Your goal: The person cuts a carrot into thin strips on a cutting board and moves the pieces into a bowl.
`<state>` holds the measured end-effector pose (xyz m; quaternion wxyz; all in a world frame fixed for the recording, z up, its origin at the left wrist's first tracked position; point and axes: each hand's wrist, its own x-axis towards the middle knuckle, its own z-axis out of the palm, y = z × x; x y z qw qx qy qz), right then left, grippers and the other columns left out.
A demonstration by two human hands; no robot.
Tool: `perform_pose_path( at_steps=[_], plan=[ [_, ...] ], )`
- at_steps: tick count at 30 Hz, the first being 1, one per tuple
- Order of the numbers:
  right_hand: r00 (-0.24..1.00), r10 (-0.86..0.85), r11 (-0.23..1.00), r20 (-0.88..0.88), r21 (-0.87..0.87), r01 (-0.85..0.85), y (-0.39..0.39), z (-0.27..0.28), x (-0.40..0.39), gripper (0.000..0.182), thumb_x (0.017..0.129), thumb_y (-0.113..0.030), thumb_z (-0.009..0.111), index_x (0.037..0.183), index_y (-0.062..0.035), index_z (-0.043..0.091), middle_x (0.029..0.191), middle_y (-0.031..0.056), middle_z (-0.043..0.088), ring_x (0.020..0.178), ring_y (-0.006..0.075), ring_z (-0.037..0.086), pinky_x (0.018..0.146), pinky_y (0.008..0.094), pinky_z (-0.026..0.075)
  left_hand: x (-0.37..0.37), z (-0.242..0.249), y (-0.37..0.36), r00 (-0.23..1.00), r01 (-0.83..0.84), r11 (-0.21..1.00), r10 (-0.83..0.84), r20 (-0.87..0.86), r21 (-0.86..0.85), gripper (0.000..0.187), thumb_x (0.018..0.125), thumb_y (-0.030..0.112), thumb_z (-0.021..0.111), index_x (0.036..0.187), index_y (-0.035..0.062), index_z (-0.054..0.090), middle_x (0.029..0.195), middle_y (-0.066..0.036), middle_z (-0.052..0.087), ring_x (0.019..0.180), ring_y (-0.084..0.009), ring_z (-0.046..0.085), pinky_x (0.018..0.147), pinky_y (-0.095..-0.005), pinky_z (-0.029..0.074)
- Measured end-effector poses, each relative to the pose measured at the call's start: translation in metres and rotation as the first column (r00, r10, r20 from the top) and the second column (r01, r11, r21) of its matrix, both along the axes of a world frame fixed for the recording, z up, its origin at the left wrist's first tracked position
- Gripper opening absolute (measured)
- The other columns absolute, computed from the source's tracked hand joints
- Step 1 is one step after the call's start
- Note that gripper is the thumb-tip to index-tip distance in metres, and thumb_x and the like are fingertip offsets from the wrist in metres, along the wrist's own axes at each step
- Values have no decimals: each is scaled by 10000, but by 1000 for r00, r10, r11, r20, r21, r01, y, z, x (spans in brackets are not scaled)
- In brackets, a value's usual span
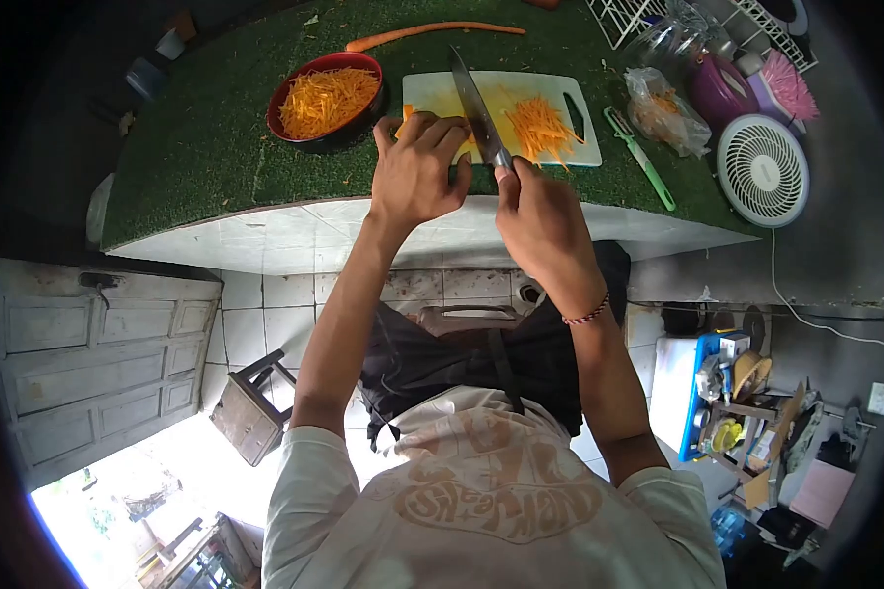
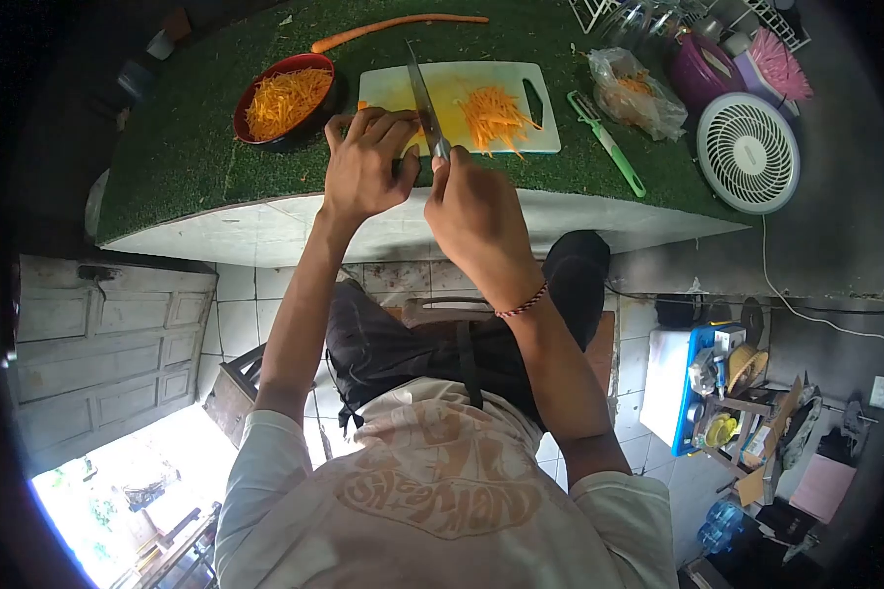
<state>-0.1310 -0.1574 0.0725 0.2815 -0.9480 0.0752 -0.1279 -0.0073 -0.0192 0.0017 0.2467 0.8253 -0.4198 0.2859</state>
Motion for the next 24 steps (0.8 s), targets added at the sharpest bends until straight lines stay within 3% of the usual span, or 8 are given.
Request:
perform_pose_path(
  at_steps=[7, 10, 13, 16, 17, 21, 24],
  plan=[
    [999, -32, 995, -19, -99, 30, 12, -3, -9, 193, 1035, -156, 559, 987, 32, 554, 648, 232, 653, 624, 418, 697, 558, 482, 567, 1, -1, 0, 1000, 4, 1000, -4, -1, -6, 346, 774, 215, 694, 1093, 83, 703, 1178, -13, 726, 1108, -218, 616, 1005, -542, 356],
    [997, -55, 984, 57, -164, 63, 21, -12, -11, 206, 1028, -173, 580, 1000, 28, 545, 661, 219, 667, 630, 390, 715, 546, 466, 573, 1, -2, 0, 1000, 6, 1000, -6, -7, -13, 349, 774, 219, 695, 1096, 85, 705, 1178, -17, 724, 1109, -220, 616, 1003, -550, 357],
    [992, -128, 970, -11, -210, 123, 36, -13, -4, 196, 1002, -158, 604, 988, 27, 543, 670, 203, 677, 626, 363, 723, 536, 441, 576, 2, -2, 0, 1000, 4, 1000, -4, -7, -15, 345, 775, 224, 696, 1093, 89, 709, 1173, -13, 727, 1103, -221, 619, 1004, -541, 358],
    [996, -79, 976, 39, -202, 85, 22, -16, 22, 165, 973, -125, 612, 967, 27, 547, 670, 204, 680, 611, 346, 719, 525, 422, 576, 2, -1, 0, 1000, 19, 999, -20, -3, -46, 332, 774, 226, 700, 1077, 93, 718, 1159, -6, 735, 1093, -221, 625, 1005, -531, 359],
    [985, -46, 972, 168, -220, 83, 14, -23, 29, 154, 962, -111, 601, 932, 39, 576, 683, 241, 675, 626, 390, 706, 565, 463, 574, 1, -1, 0, 1000, 17, 999, -17, -1, -37, 327, 772, 226, 701, 1071, 94, 721, 1154, -3, 737, 1089, -219, 626, 1004, -528, 359],
    [998, -15, 1000, 66, -5, 15, -4, -4, 31, 230, 1005, -132, 558, 889, 56, 620, 694, 287, 649, 679, 471, 673, 655, 540, 547, 1, -3, 0, 1000, 4, 1000, -4, 11, -29, 317, 764, 223, 705, 1052, 93, 728, 1142, 4, 744, 1081, -214, 629, 1002, -522, 360],
    [997, -3, 1000, 75, -24, 5, -2, -5, 14, 231, 1023, -136, 542, 909, 54, 607, 688, 283, 646, 670, 464, 677, 644, 538, 547, 2, -4, -1, 1000, -7, 1000, 8, 21, -25, 326, 759, 222, 704, 1058, 94, 729, 1140, 5, 742, 1078, -210, 628, 1001, -524, 360]
  ],
)
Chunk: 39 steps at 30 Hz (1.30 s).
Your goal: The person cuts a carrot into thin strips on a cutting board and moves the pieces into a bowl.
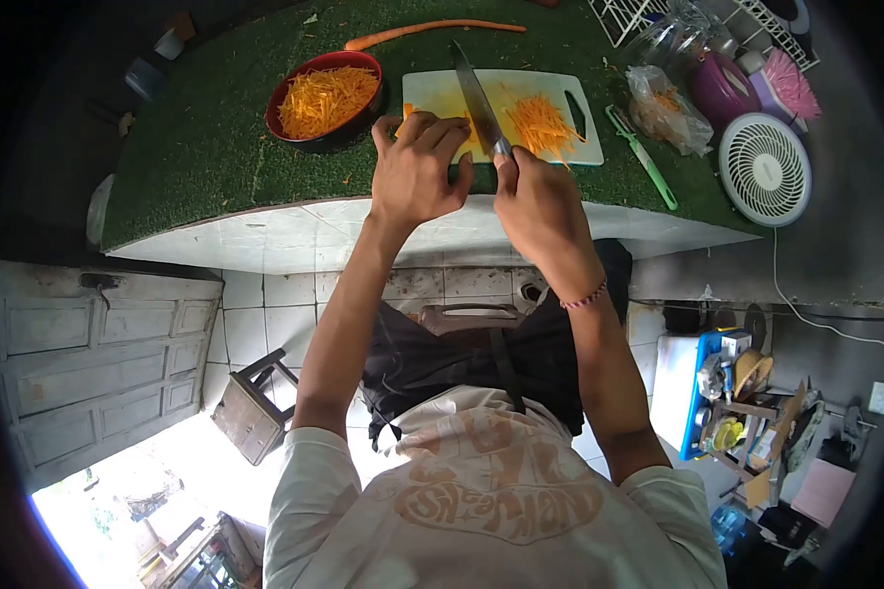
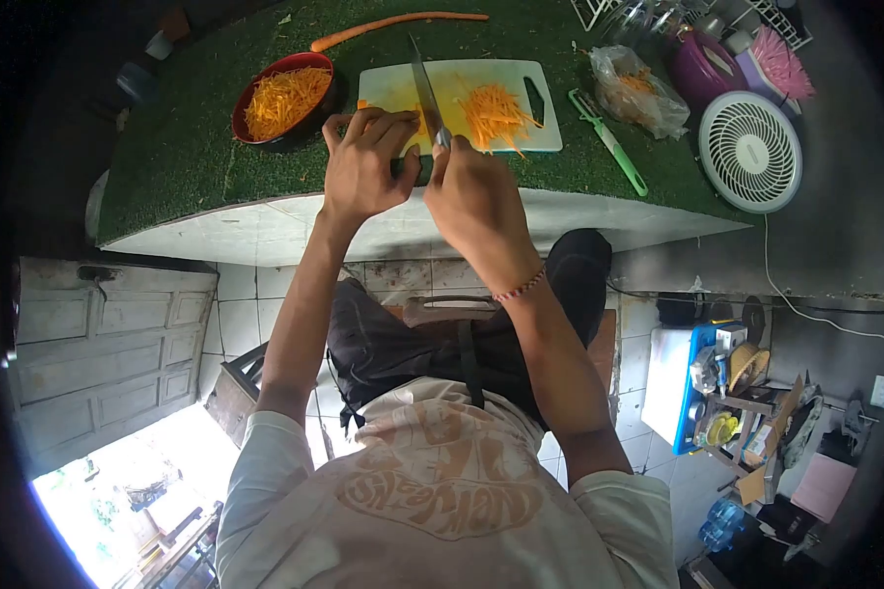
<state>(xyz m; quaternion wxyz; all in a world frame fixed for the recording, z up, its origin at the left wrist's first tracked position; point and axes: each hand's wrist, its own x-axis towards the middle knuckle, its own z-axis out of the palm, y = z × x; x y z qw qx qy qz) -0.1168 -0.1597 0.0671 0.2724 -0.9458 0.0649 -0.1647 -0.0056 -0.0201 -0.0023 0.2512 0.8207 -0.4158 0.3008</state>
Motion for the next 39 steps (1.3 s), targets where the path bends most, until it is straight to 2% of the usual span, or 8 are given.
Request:
perform_pose_path(
  at_steps=[9, 13, 19, 22, 29, 32, 35, 39],
  plan=[
    [991, -102, 986, -84, -137, 90, 27, -3, -19, 214, 1046, -184, 544, 984, 20, 534, 659, 216, 673, 641, 381, 721, 555, 452, 586, 0, -1, 0, 1000, -4, 1000, 4, 1, 7, 337, 769, 231, 692, 1076, 95, 728, 1155, 3, 730, 1078, -214, 624, 1015, -565, 344],
    [983, -147, 985, -110, -105, 136, 40, -8, -14, 271, 1066, -218, 518, 943, 22, 545, 628, 222, 640, 611, 445, 675, 549, 516, 544, -2, 2, 1, 1000, -7, 1000, 7, -15, 13, 293, 811, 231, 712, 1079, 115, 738, 1150, 12, 742, 1084, -231, 631, 1003, -510, 337],
    [985, -43, 981, 168, -179, 73, 17, -21, 23, 213, 1007, -139, 585, 873, 26, 567, 656, 219, 665, 595, 371, 706, 540, 458, 569, -3, 6, 1, 1000, -3, 1000, 3, -29, 3, 275, 808, 244, 725, 1054, 124, 758, 1161, 26, 742, 1086, -234, 630, 981, -530, 329],
    [980, -21, 996, 199, -81, 37, 11, -19, 15, 224, 997, -134, 586, 851, 35, 575, 623, 234, 637, 573, 408, 675, 540, 491, 549, -2, 2, 1, 1000, -22, 1000, 22, -21, 17, 271, 803, 242, 730, 1049, 135, 764, 1160, 38, 743, 1080, -230, 628, 975, -536, 332],
    [986, -102, 995, -132, -22, 100, 21, -4, -11, 275, 1067, -224, 513, 966, 25, 566, 632, 231, 648, 626, 420, 700, 565, 491, 566, -4, 3, 0, 999, -37, 999, 37, -3, 10, 274, 791, 220, 718, 1053, 155, 766, 1149, 57, 743, 1061, -212, 626, 971, -545, 330],
    [986, -97, 995, -136, -20, 95, 23, -1, -15, 282, 1070, -231, 511, 963, 24, 563, 642, 226, 656, 628, 411, 704, 570, 484, 575, -4, 3, 0, 999, -51, 999, 51, 3, 18, 281, 791, 223, 716, 1061, 164, 767, 1148, 68, 740, 1068, -207, 623, 970, -553, 324],
    [974, -132, 989, -186, 37, 141, 27, 4, -16, 279, 1074, -240, 512, 983, 14, 583, 735, 273, 659, 731, 480, 672, 641, 549, 520, -4, 1, 0, 998, -57, 998, 57, 6, 19, 299, 773, 230, 715, 1059, 155, 764, 1147, 67, 734, 1067, -204, 621, 972, -575, 324],
    [983, -133, 991, -126, -17, 132, 30, 0, -16, 253, 1068, -215, 520, 978, 17, 565, 705, 250, 658, 702, 450, 687, 625, 526, 542, -4, -2, -1, 998, -54, 998, 54, 28, -12, 335, 732, 241, 718, 1045, 133, 763, 1138, 55, 728, 1056, -201, 621, 972, -608, 334]
  ],
)
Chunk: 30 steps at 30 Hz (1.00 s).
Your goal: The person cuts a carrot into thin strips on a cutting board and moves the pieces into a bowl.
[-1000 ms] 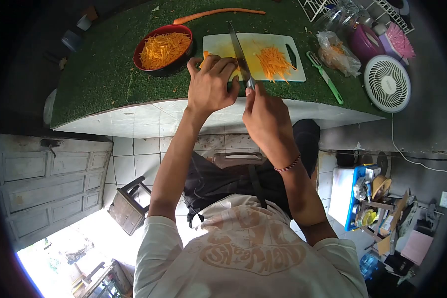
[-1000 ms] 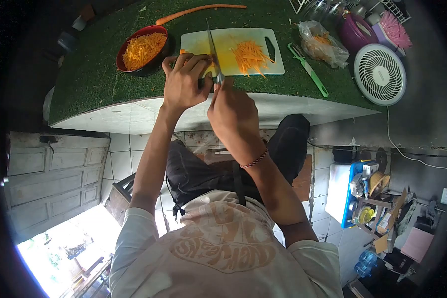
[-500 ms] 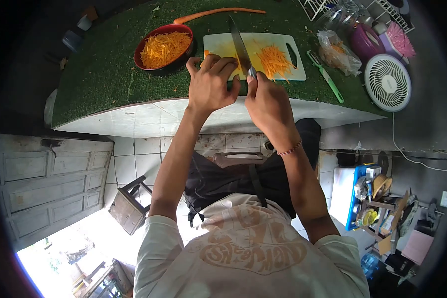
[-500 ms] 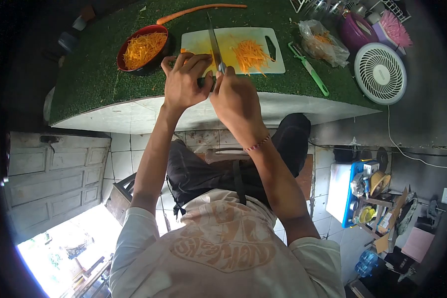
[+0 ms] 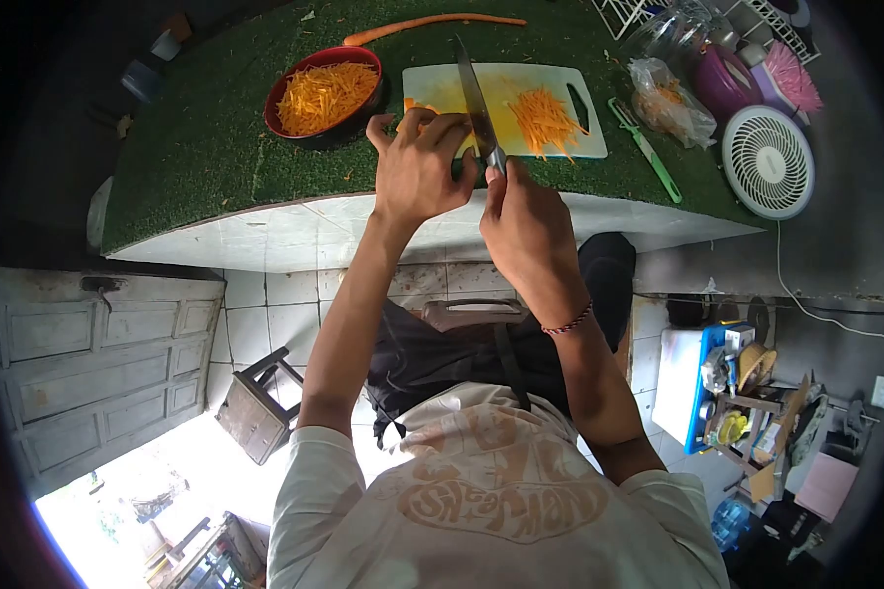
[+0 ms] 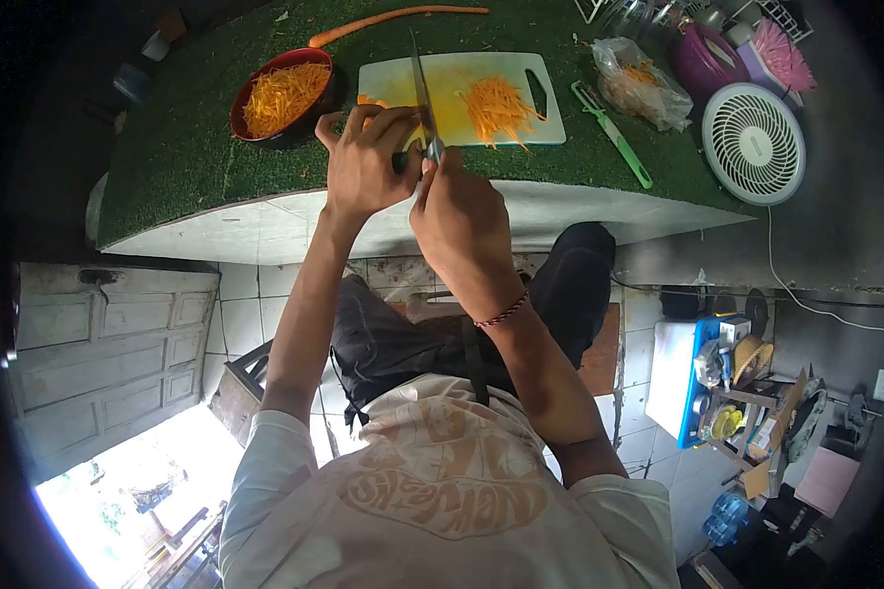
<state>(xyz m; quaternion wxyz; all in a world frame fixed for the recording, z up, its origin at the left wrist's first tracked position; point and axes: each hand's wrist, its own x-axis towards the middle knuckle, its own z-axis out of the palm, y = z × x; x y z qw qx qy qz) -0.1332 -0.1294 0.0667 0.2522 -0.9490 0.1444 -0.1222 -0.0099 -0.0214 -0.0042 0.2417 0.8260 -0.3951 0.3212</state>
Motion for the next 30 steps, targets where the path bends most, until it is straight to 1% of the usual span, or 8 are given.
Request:
perform_pose_path(
  at_steps=[2, 4, 7, 13, 16, 20, 23, 30],
  plan=[
    [995, 49, 995, 91, -94, -41, -1, -10, -1, 229, 1061, -188, 524, 981, 25, 547, 672, 219, 668, 651, 402, 709, 585, 479, 576, 0, 0, 0, 1000, 2, 1000, -2, 10, -10, 335, 729, 244, 720, 1044, 140, 768, 1136, 60, 728, 1058, -197, 622, 966, -609, 335],
    [997, 40, 997, 68, -62, -35, 0, -6, -2, 220, 1060, -183, 526, 985, 23, 545, 670, 215, 666, 646, 401, 708, 586, 478, 577, 0, -1, 1, 1000, 2, 1000, -2, 19, -15, 331, 727, 247, 722, 1038, 148, 774, 1133, 67, 728, 1059, -194, 623, 960, -609, 338],
    [999, 32, 999, 38, -37, -30, 2, -2, -5, 212, 1060, -181, 527, 990, 19, 540, 663, 211, 662, 638, 398, 704, 580, 478, 575, -1, 1, 2, 999, -18, 1000, 19, -35, 9, 278, 780, 223, 723, 1041, 171, 804, 1154, 96, 739, 1076, -192, 627, 975, -562, 297],
    [998, 45, 998, 42, -50, -43, 1, -3, -6, 196, 1059, -177, 528, 998, 9, 527, 646, 198, 653, 627, 390, 703, 559, 474, 571, -1, 1, 0, 999, -33, 999, 33, -23, 0, 256, 785, 233, 734, 1020, 172, 816, 1134, 96, 752, 1067, -183, 630, 955, -551, 300],
    [998, 50, 997, 47, -69, -47, 1, -4, -5, 190, 1057, -173, 532, 995, 7, 523, 643, 194, 652, 625, 385, 703, 556, 468, 571, 1, -1, 0, 1000, -10, 999, 10, 3, -36, 307, 723, 260, 719, 1005, 163, 789, 1122, 87, 740, 1072, -192, 629, 930, -632, 337],
    [997, 46, 995, 58, -95, -41, 1, -7, -5, 185, 1051, -167, 544, 982, 3, 518, 658, 189, 656, 626, 379, 705, 557, 458, 575, 1, -3, 0, 1000, -27, 999, 28, 13, -29, 304, 728, 266, 719, 1005, 166, 792, 1119, 91, 741, 1070, -187, 627, 932, -629, 336],
    [987, 76, 989, 144, -137, -57, 0, -14, -4, 181, 1045, -163, 553, 968, -4, 512, 670, 182, 659, 628, 372, 707, 557, 445, 579, 1, -4, 0, 999, -31, 999, 31, 14, -28, 294, 735, 265, 723, 1003, 167, 793, 1116, 92, 741, 1069, -180, 627, 936, -628, 334],
    [989, 71, 984, 128, -173, -48, 2, -10, -5, 185, 1042, -156, 560, 937, -13, 511, 669, 162, 663, 620, 342, 714, 537, 420, 578, 1, -3, 0, 999, -32, 999, 32, 9, -23, 282, 746, 269, 731, 1003, 167, 793, 1104, 92, 743, 1055, -170, 633, 930, -627, 334]
  ],
)
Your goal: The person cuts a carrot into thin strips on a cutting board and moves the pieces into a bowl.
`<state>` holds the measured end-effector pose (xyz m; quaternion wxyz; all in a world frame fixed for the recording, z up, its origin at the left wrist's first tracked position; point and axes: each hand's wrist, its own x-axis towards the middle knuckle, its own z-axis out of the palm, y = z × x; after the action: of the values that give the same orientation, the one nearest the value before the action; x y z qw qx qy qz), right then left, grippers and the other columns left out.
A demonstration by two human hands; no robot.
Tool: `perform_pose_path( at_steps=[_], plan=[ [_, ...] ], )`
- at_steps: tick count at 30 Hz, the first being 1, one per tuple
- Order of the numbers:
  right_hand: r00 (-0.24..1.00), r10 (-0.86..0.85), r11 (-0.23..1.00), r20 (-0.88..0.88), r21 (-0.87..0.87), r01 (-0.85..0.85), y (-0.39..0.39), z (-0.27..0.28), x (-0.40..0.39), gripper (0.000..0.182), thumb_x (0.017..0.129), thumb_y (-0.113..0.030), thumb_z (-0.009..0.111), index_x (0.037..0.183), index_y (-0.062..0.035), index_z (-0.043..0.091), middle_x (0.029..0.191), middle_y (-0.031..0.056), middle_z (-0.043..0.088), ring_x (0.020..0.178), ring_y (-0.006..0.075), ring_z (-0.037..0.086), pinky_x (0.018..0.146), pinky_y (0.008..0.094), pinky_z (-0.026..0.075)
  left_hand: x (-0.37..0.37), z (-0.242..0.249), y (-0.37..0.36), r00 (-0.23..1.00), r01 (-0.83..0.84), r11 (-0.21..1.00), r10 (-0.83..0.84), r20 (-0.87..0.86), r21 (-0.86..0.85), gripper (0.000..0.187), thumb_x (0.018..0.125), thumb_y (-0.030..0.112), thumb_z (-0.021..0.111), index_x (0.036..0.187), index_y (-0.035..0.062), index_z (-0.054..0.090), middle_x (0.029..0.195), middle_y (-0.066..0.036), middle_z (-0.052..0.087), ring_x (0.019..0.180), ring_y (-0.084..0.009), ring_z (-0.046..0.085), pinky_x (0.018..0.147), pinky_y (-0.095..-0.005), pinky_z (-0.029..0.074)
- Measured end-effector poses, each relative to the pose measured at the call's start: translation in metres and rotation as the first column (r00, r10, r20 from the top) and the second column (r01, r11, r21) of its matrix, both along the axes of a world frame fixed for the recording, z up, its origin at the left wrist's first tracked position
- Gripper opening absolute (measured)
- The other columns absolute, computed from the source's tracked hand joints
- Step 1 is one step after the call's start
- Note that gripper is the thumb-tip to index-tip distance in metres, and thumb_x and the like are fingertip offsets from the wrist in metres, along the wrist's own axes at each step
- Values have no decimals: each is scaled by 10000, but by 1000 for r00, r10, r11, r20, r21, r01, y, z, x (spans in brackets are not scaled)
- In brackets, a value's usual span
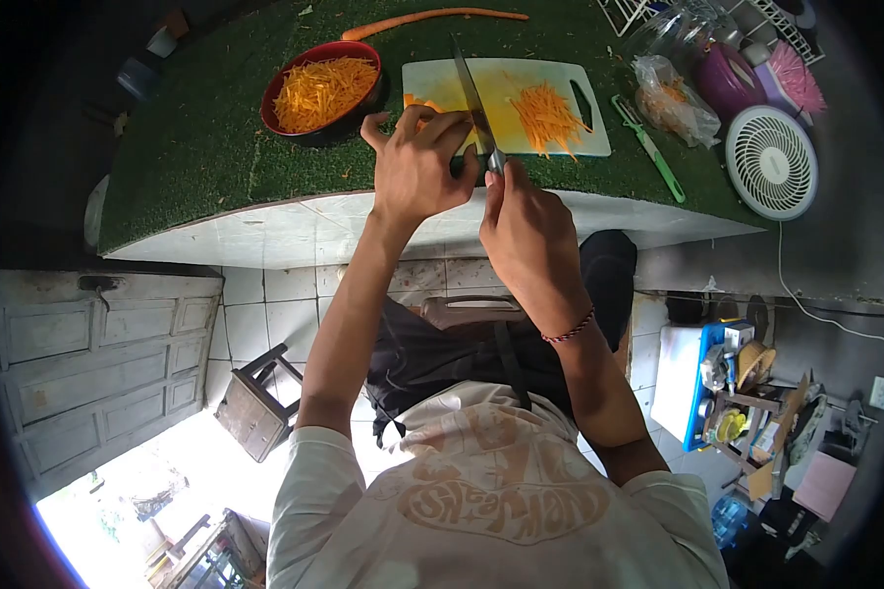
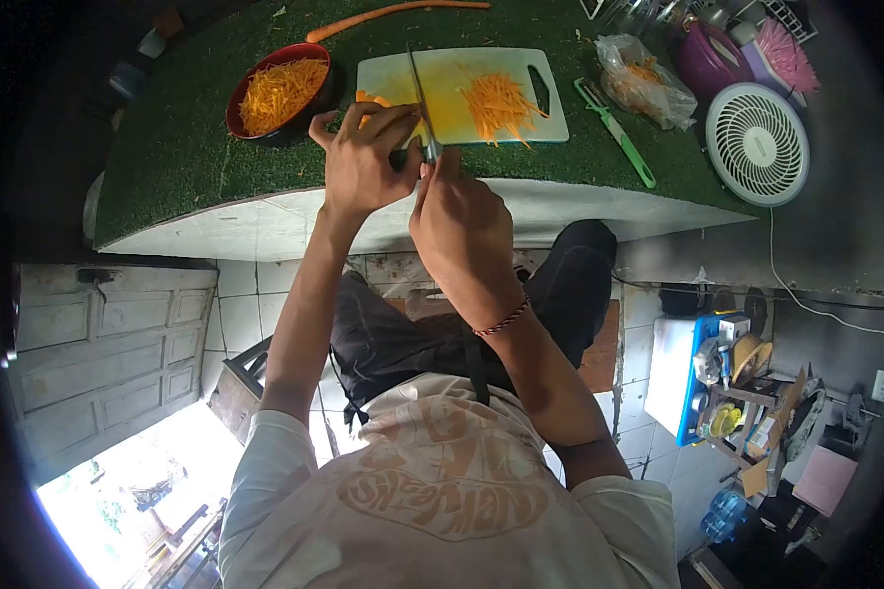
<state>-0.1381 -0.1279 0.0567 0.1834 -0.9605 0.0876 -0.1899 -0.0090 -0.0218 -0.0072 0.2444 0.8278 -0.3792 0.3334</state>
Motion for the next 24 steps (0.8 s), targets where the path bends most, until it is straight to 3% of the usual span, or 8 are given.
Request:
perform_pose_path(
  at_steps=[5, 11, 14, 17, 21, 24],
  plan=[
    [993, -31, 999, -111, -25, 28, 6, 8, 2, 219, 1042, -180, 570, 954, 15, 522, 661, 171, 671, 608, 337, 719, 520, 408, 577, 0, 3, 0, 1000, 11, 1000, -11, 1, 4, 277, 755, 274, 728, 1002, 168, 793, 1107, 89, 746, 1055, -173, 633, 927, -629, 332],
    [1000, -2, 999, 3, 36, 2, -4, -3, 29, 217, 1001, -161, 594, 930, 43, 566, 650, 220, 663, 603, 366, 709, 530, 438, 573, 0, 4, 2, 1000, 23, 1000, -23, 0, 21, 277, 767, 287, 725, 1011, 173, 788, 1125, 90, 743, 1052, -177, 630, 923, -627, 333],
    [993, 55, 998, 108, 30, -58, -20, -7, 37, 209, 991, -140, 581, 893, 43, 605, 663, 248, 654, 631, 409, 697, 589, 487, 567, 0, 2, 1, 1000, 16, 999, -16, 7, 35, 278, 774, 285, 722, 1022, 174, 783, 1148, 90, 740, 1064, -181, 625, 928, -632, 333],
    [989, 99, 984, 113, 136, -114, -38, -12, 19, 242, 1010, -159, 570, 881, 39, 626, 701, 266, 657, 672, 451, 679, 647, 526, 547, 1, 1, 1, 1000, 7, 999, -7, 3, 51, 288, 782, 264, 710, 1047, 172, 775, 1170, 82, 735, 1085, -182, 619, 936, -641, 331],
    [992, 16, 947, -128, 320, 26, -48, 10, -1, 251, 1035, -178, 564, 921, 37, 624, 762, 279, 666, 721, 476, 664, 663, 546, 522, -2, 3, -2, 1000, 15, 997, -15, -7, 82, 317, 792, 232, 691, 1094, 170, 760, 1209, 70, 725, 1114, -183, 611, 945, -655, 326],
    [993, 1, 950, -121, 310, 37, -51, 21, -4, 249, 1036, -180, 564, 928, 37, 619, 754, 280, 662, 716, 478, 662, 658, 548, 516, -4, 7, -8, 1000, 30, 994, -28, -14, 106, 317, 802, 213, 683, 1109, 166, 753, 1227, 67, 718, 1122, -185, 610, 953, -661, 319]
  ],
)
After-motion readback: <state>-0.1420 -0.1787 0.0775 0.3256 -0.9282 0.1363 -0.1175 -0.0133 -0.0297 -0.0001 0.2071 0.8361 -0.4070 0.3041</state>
